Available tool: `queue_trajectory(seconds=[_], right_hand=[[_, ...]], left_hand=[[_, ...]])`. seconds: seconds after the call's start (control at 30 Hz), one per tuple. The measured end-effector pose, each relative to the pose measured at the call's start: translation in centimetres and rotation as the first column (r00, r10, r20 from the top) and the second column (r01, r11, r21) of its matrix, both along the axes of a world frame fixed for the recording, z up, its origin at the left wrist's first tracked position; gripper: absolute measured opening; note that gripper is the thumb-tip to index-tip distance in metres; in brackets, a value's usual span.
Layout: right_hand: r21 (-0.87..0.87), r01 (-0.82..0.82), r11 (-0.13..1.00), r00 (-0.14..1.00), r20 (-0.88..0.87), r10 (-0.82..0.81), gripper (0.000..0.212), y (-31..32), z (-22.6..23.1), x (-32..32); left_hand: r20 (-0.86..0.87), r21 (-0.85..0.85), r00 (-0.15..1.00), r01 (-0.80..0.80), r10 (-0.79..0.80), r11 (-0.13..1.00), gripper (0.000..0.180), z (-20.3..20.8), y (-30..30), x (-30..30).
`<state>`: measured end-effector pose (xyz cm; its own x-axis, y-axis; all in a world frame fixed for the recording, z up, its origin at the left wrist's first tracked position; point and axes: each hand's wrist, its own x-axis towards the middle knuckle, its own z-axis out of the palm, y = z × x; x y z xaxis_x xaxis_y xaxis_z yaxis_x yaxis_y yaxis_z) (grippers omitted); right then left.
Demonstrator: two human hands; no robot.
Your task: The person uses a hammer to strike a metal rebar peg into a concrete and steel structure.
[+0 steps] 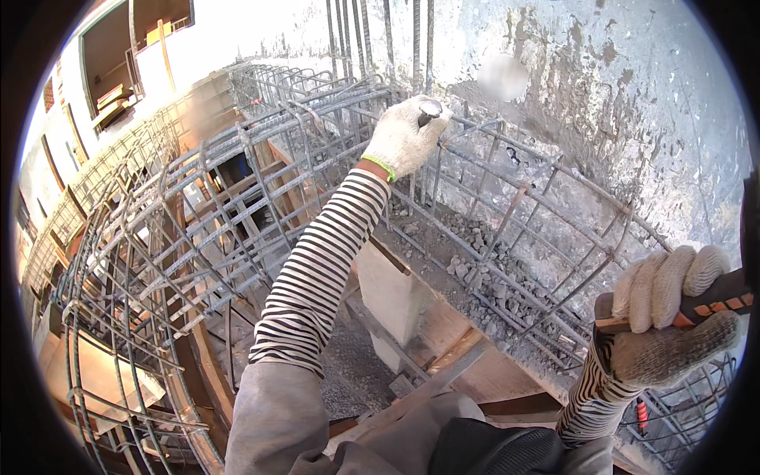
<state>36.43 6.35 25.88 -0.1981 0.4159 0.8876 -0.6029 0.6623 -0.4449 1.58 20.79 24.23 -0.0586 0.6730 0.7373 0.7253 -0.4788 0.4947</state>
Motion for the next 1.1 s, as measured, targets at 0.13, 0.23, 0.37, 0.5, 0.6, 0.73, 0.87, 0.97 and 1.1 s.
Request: queue_trajectory(seconds=[0.13, 0.23, 0.37, 0.5, 0.6, 0.73, 0.87, 0.97, 1.1], right_hand=[[0.187, -0.368, 0.911, 0.916, 0.241, 0.321, 0.035, 3.9, 5.6, -2.8], [-0.123, -0.029, 0.992, 0.808, 0.581, 0.096, 0.041, 6.6, 1.3, -6.7], [-0.564, 0.435, 0.702, 0.735, 0.673, 0.085, 0.049, 0.5, 1.1, -8.5], [-0.26, 0.104, 0.96, 0.921, 0.388, 0.006, 0.043, 0.1, 4.9, -3.7], [-0.047, -0.681, 0.731, 0.565, 0.602, 0.564, 0.037, 8.4, 8.9, -0.7], [-0.226, 0.297, 0.928, 0.716, 0.695, -0.06, 0.042, 5.0, -0.3, -10.0], [-0.614, 0.431, 0.662, 0.817, 0.577, 0.004, 0.047, 0.7, 0.0, -9.6], [-0.478, 0.155, 0.865, 0.912, 0.405, 0.06, 0.041, 0.8, 2.0, -6.5], [-0.079, -0.019, 0.997, 0.813, 0.579, 0.061, 0.026, 7.2, 9.1, 3.9]], left_hand=[[-0.06, -0.028, 0.997, 0.04, -0.041, 0.999, 0.034, 0.8, -0.3, 1.5], [-0.031, -0.053, 0.999, 0.018, -0.02, 0.998, 0.036, 0.3, 0.6, 1.9], [-0.2, -0.097, 0.979, -0.05, 0.03, 0.994, 0.042, -0.4, 1.7, -1.4], [-0.192, -0.315, 0.975, 0.047, -0.112, 0.948, 0.049, 1.7, -0.9, -0.7], [-0.215, -0.241, 0.968, 0.078, -0.131, 0.967, 0.05, 1.9, -0.2, 0.0], [-0.339, -0.236, 0.939, -0.033, -0.051, 0.971, 0.059, 0.8, 0.3, -0.9], [-0.387, -0.2, 0.922, -0.083, -0.001, 0.976, 0.065, 0.8, 1.0, -2.1], [-0.412, -0.18, 0.911, -0.118, 0.034, 0.977, 0.068, 0.1, 0.0, -2.6], [-0.336, -0.306, 0.92, 0.094, -0.2, 0.947, 0.069, 2.3, -0.7, -1.1]])
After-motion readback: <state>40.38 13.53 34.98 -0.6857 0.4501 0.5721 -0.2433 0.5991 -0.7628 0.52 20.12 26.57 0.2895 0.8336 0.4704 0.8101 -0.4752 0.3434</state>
